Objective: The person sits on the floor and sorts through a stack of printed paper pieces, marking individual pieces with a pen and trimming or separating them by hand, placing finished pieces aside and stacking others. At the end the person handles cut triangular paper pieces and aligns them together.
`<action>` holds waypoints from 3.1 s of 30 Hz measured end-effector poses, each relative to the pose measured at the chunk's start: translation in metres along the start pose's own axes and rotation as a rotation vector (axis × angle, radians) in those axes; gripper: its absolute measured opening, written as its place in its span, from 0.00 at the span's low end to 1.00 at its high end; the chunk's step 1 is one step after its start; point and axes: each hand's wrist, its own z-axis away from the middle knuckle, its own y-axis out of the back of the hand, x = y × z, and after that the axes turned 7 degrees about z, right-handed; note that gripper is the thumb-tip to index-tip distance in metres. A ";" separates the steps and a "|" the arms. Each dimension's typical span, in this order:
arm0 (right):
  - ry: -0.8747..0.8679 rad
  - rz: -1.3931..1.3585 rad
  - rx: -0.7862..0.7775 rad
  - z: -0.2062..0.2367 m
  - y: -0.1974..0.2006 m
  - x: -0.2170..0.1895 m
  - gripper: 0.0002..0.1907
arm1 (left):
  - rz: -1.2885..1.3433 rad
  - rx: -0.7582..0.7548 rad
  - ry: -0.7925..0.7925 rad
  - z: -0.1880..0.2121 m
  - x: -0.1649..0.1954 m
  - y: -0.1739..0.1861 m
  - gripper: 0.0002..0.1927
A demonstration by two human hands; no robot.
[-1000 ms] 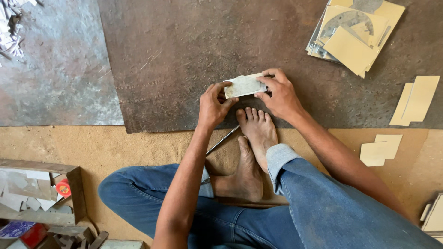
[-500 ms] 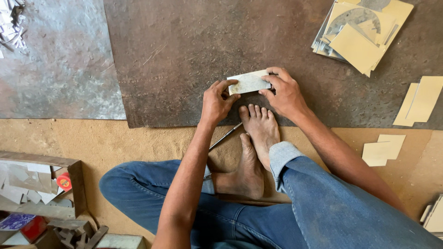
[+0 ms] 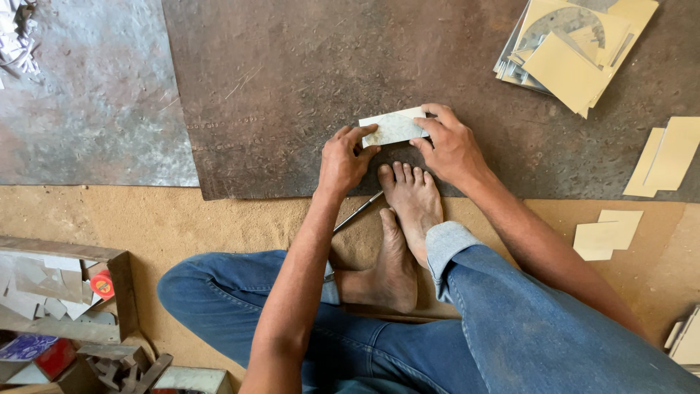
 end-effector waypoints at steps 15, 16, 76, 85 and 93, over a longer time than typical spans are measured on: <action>0.269 0.492 0.046 0.012 -0.031 -0.041 0.23 | -0.352 -0.090 0.001 0.030 0.008 0.002 0.23; 0.275 0.533 0.046 0.012 -0.031 -0.042 0.23 | -0.389 -0.127 0.011 0.043 0.007 0.005 0.21; 0.416 0.857 -0.197 -0.005 -0.038 -0.052 0.22 | -0.035 -0.691 -0.383 -0.137 0.054 0.031 0.02; 0.392 0.754 -0.169 -0.004 -0.037 -0.050 0.24 | 0.072 -0.236 -0.162 -0.068 0.013 0.043 0.02; 0.349 0.640 -0.130 -0.002 -0.029 -0.052 0.25 | 0.334 0.076 -0.128 -0.031 -0.003 0.014 0.04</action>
